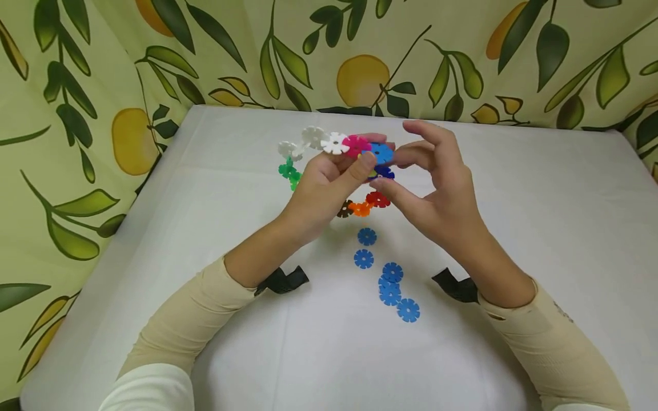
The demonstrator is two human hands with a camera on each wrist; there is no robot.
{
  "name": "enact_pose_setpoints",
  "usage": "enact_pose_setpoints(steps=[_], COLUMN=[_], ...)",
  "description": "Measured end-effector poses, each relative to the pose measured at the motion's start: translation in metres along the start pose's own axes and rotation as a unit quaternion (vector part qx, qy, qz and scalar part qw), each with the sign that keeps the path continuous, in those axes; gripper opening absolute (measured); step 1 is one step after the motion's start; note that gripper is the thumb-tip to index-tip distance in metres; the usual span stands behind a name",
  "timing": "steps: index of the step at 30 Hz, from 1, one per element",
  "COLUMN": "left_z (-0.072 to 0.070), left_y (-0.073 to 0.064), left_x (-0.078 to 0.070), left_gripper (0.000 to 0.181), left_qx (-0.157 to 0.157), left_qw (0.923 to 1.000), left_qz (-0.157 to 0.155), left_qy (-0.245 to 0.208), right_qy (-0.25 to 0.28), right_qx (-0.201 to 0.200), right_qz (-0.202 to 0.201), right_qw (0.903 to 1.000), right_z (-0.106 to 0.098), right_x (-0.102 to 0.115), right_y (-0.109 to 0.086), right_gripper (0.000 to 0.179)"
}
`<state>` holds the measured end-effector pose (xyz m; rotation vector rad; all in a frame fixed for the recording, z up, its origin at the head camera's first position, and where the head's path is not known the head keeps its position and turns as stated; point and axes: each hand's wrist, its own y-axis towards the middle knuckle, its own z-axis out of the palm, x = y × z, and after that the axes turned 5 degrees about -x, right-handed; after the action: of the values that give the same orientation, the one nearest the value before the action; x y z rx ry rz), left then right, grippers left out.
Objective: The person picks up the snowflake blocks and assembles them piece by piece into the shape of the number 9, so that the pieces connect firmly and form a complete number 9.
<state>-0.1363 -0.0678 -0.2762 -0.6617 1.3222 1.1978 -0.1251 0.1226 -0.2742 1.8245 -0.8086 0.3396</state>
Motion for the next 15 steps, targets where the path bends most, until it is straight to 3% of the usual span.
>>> enact_pose_setpoints(steps=[3,5,6,7,9,11,13,15], left_z=[-0.003,-0.006,-0.008,-0.009,-0.010,-0.009,-0.008,-0.008], left_y=[0.002,0.003,0.003,0.003,0.003,0.003,0.004,0.003], left_x=[0.000,-0.001,-0.002,-0.002,-0.003,-0.003,-0.003,-0.002], left_gripper=[0.030,0.029,0.029,0.032,0.048,0.068,0.080,0.083], left_qx=[-0.048,-0.070,-0.072,-0.067,-0.049,-0.028,-0.013,-0.005], left_qw=[0.9962,0.9920,0.9911,0.9906,0.9899,0.9881,0.9874,0.9877], left_qz=[0.073,0.104,0.108,0.107,0.092,0.066,0.047,0.035], left_qy=[0.007,-0.011,-0.030,-0.053,-0.096,-0.136,-0.151,-0.153], right_qy=[-0.013,-0.037,-0.052,-0.065,-0.080,-0.095,-0.110,-0.125], right_qx=[0.045,0.135,0.195,0.263,0.390,0.474,0.512,0.516], right_qz=[0.032,0.066,0.081,0.092,0.111,0.120,0.120,0.111], right_qw=[0.9984,0.9880,0.9761,0.9582,0.9104,0.8671,0.8432,0.8399], right_z=[-0.003,-0.004,-0.003,-0.001,0.004,0.012,0.019,0.025], right_x=[-0.006,-0.011,-0.013,-0.015,-0.017,-0.016,-0.016,-0.017], right_y=[0.001,0.000,-0.001,-0.003,-0.008,-0.014,-0.019,-0.023], right_gripper=[0.051,0.033,0.026,0.021,0.022,0.029,0.035,0.035])
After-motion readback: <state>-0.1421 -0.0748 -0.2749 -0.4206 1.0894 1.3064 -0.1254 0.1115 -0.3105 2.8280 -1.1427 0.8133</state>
